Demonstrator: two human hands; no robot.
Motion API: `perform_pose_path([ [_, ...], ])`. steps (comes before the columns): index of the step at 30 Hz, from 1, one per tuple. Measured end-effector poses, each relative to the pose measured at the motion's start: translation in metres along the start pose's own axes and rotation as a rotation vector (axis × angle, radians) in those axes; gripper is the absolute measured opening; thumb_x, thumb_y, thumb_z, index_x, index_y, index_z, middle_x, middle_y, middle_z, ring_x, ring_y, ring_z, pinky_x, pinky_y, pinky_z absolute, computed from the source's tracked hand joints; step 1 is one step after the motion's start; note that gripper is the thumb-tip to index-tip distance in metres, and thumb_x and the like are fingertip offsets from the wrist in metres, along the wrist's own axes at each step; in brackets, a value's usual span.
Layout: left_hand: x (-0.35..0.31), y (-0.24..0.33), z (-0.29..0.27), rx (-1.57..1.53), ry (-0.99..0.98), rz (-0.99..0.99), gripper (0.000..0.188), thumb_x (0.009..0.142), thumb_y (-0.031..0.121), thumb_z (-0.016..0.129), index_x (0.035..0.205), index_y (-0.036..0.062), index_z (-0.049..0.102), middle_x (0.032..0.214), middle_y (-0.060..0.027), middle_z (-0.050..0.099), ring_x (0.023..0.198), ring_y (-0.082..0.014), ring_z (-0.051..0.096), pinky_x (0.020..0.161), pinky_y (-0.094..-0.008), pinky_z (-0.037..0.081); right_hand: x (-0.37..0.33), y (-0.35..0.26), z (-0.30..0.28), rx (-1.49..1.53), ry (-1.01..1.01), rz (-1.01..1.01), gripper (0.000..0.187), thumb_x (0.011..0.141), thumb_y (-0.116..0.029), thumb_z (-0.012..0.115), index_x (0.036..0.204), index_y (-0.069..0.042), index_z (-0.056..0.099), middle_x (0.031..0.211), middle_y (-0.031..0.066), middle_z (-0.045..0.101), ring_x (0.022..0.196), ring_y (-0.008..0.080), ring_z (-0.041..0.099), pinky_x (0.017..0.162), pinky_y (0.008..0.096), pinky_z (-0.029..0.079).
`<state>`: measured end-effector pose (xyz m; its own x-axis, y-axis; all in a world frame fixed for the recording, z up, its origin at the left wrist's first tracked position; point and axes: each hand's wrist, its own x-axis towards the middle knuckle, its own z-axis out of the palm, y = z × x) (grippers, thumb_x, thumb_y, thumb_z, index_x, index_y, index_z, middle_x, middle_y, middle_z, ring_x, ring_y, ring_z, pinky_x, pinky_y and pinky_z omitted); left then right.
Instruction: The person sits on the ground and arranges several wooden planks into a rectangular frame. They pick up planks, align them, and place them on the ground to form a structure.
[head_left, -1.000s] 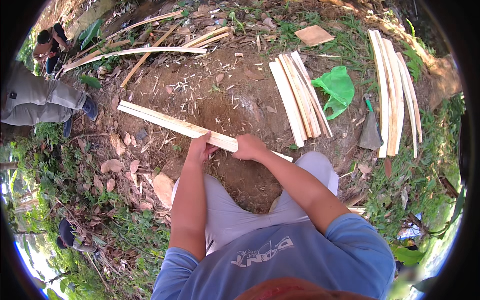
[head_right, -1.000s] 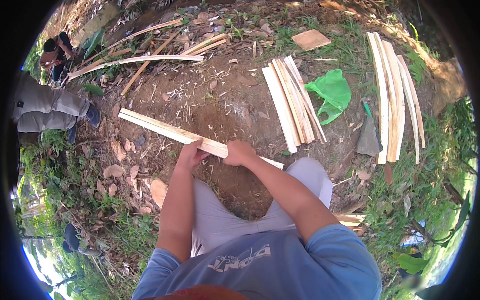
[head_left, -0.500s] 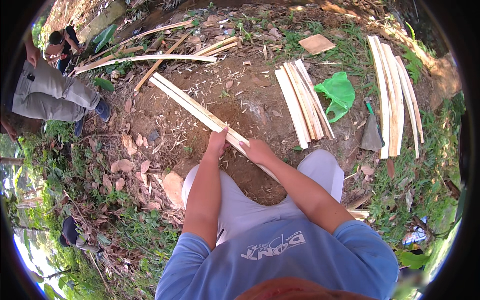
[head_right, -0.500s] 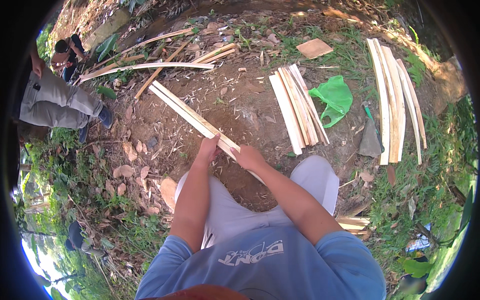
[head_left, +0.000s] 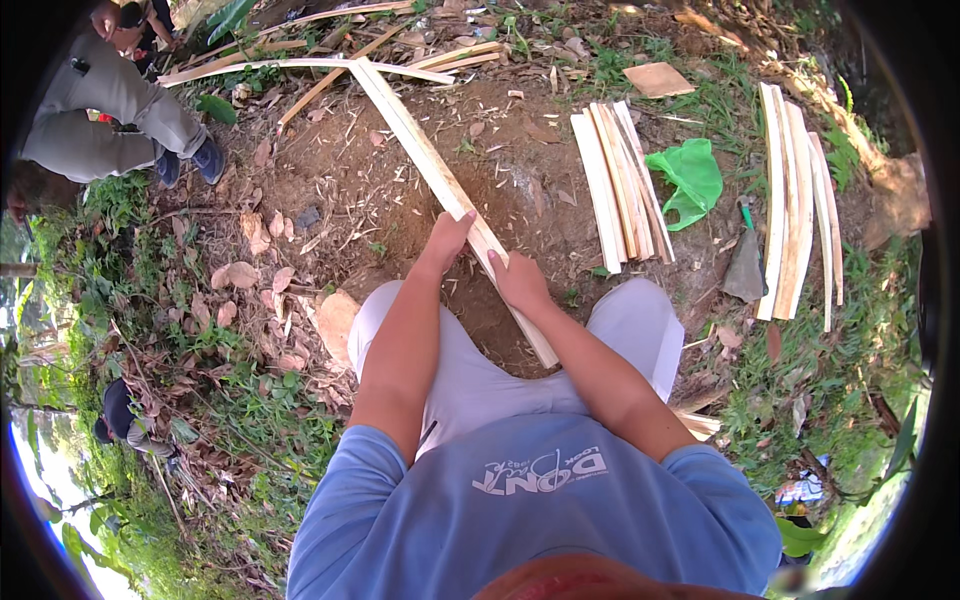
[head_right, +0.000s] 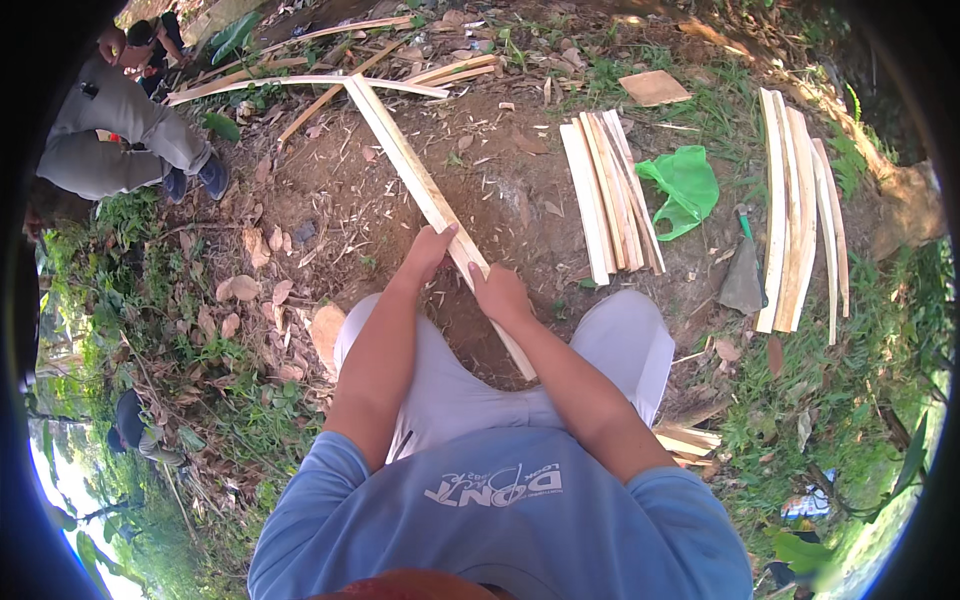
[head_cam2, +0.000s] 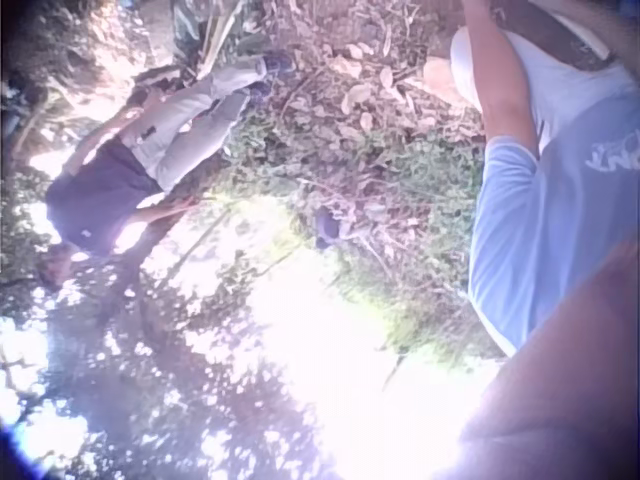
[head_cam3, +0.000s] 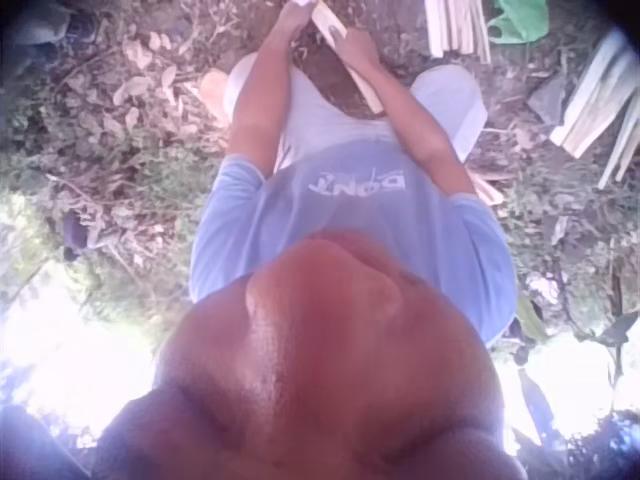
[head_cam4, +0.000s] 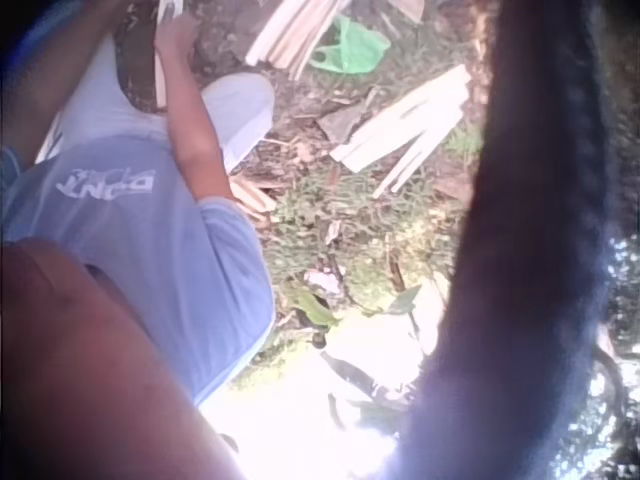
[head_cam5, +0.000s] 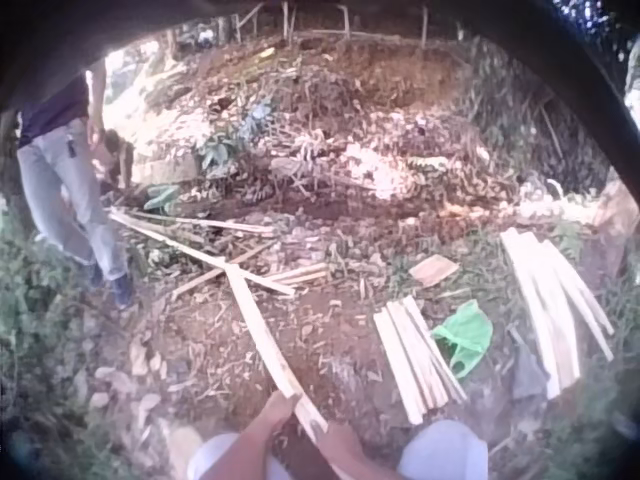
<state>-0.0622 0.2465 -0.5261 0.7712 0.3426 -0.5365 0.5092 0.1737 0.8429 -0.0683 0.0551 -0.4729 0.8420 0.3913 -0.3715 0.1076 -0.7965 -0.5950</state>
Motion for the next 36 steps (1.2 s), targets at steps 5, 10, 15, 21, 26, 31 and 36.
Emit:
perform_pose_path([
  [5, 0.020, -0.021, 0.002, 0.115, 0.048, 0.197, 0.035, 0.102, 0.026, 0.066, 0.117, -0.0053, 0.065, 0.095, -0.0095, 0.072, 0.078, -0.0161, 0.068, 0.067, -0.0342, 0.054, 0.006, 0.002, 0.025, 0.074, 0.100, 0.025, 0.068, 0.105, -0.055, 0.045, 0.096, 0.009, 0.068, 0.095, 0.0386, 0.067, 0.096, 0.0541, 0.066, 0.089, 0.0581, 0.050],
  [10, 0.002, -0.004, 0.024, 0.091, -0.007, 0.146, 0.039, 0.095, 0.030, 0.072, 0.102, -0.0084, 0.069, 0.083, -0.0135, 0.070, 0.072, -0.0205, 0.067, 0.068, -0.0386, 0.051, 0.007, 0.014, 0.039, 0.113, 0.164, 0.156, 0.068, 0.106, -0.052, 0.043, 0.095, 0.010, 0.068, 0.098, 0.0386, 0.067, 0.100, 0.0547, 0.065, 0.090, 0.0583, 0.049],
  [15, 0.011, -0.014, 0.017, 0.091, -0.003, -0.021, 0.049, 0.099, 0.038, 0.066, 0.083, -0.0075, 0.070, 0.067, -0.0104, 0.065, 0.055, -0.0191, 0.058, 0.053, -0.0391, 0.044, 0.012, 0.016, 0.040, 0.161, 0.087, 0.145, 0.069, 0.107, -0.052, 0.040, 0.096, 0.010, 0.067, 0.100, 0.0385, 0.066, 0.102, 0.0554, 0.063, 0.093, 0.0586, 0.047],
  [21, 0.012, -0.023, 0.016, 0.087, 0.022, 0.046, 0.051, 0.107, 0.039, 0.054, 0.088, -0.0072, 0.067, 0.073, -0.0128, 0.064, 0.060, -0.0243, 0.066, 0.051, -0.0401, 0.052, 0.031, 0.048, 0.066, 0.260, 0.079, 0.105, 0.070, 0.110, -0.049, 0.035, 0.097, 0.012, 0.066, 0.089, 0.0326, 0.070, 0.089, 0.0479, 0.071, 0.083, 0.0549, 0.056],
  [26, 0.000, -0.001, 0.009, -0.230, 0.183, -0.025, 0.056, 0.110, 0.045, 0.040, 0.110, -0.0073, 0.059, 0.080, -0.0108, 0.058, 0.061, -0.0230, 0.063, 0.059, -0.0369, 0.063, 0.005, 0.041, 0.036, 0.656, 0.015, 0.308, 0.060, 0.111, -0.047, 0.040, 0.093, 0.006, 0.060, 0.070, 0.0131, 0.060, 0.057, 0.0230, 0.069, 0.048, 0.0338, 0.058],
  [31, -0.004, 0.007, -0.011, 0.011, 0.227, 0.063, 0.058, 0.110, 0.045, 0.040, 0.095, -0.0078, 0.059, 0.078, -0.0143, 0.060, 0.063, -0.0257, 0.066, 0.058, -0.0399, 0.061, -0.003, 0.052, 0.014, 0.778, 0.098, 0.379, 0.058, 0.110, -0.050, 0.041, 0.098, 0.004, 0.060, 0.070, 0.0092, 0.058, 0.054, 0.0207, 0.064, 0.047, 0.0338, 0.054],
  [36, -0.013, 0.013, -0.011, 0.107, 0.272, 0.117, 0.059, 0.110, 0.043, 0.041, 0.086, -0.0083, 0.058, 0.076, -0.0165, 0.060, 0.060, -0.0283, 0.067, 0.059, -0.0428, 0.060, 0.011, 0.061, -0.014, 0.874, 0.119, 0.439, 0.058, 0.108, -0.052, 0.046, 0.105, 0.004, 0.059, 0.073, 0.0092, 0.058, 0.058, 0.0195, 0.060, 0.050, 0.0359, 0.050],
])
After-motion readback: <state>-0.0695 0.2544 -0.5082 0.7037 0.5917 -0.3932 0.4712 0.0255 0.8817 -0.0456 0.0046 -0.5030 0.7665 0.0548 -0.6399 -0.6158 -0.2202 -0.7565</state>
